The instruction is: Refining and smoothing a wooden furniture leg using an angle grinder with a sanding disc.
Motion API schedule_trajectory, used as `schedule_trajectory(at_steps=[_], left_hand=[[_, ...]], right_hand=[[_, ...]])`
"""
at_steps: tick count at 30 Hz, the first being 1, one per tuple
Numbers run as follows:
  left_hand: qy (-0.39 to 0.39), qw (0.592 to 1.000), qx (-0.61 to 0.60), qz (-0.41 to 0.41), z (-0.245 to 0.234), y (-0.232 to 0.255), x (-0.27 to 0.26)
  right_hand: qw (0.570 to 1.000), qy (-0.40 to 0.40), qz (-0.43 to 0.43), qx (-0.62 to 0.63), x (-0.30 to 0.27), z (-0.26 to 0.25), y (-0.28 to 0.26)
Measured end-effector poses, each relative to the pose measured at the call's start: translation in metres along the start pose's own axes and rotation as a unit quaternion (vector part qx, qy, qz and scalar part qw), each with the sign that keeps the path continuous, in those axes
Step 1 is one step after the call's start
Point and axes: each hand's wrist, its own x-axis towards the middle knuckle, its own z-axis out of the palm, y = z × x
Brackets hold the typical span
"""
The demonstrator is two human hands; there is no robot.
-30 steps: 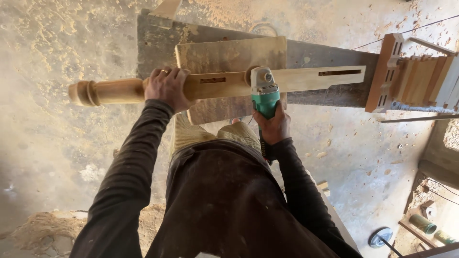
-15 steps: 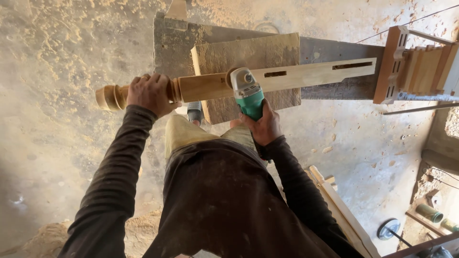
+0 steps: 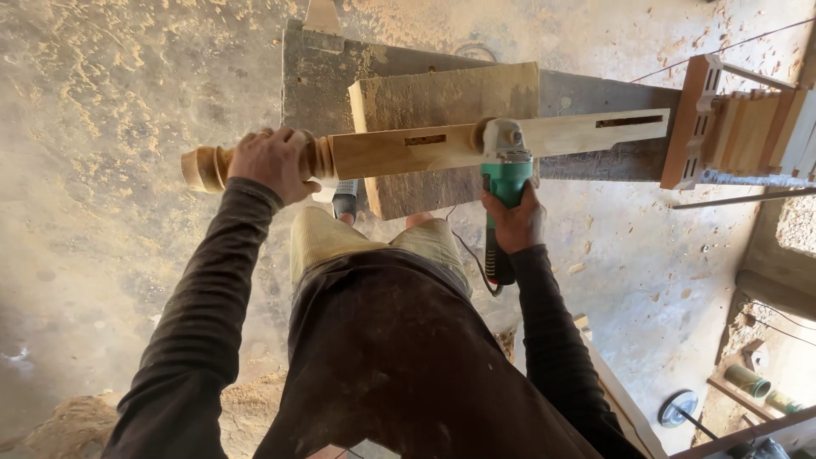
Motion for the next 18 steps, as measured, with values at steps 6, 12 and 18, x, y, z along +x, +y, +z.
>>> schedule_trajectory(at_steps=[6,12,18], left_hand=[[0.076,0.992,0.057,-0.083,-0.011,-0.034,-0.038],[0.125,0.988,0.051,-0.076,0.003,-0.037,-0.039],[0.121,0.988,0.065,-0.069,0.008,-0.04,-0.037]], right_hand=[[0.996,-0.059,-0.055,-0.027,-0.018,0.046,-0.058],[0.981,-0.151,-0.115,0.026,-0.035,0.082,-0.119],[0.97,-0.226,-0.069,0.055,-0.037,0.091,-0.141]])
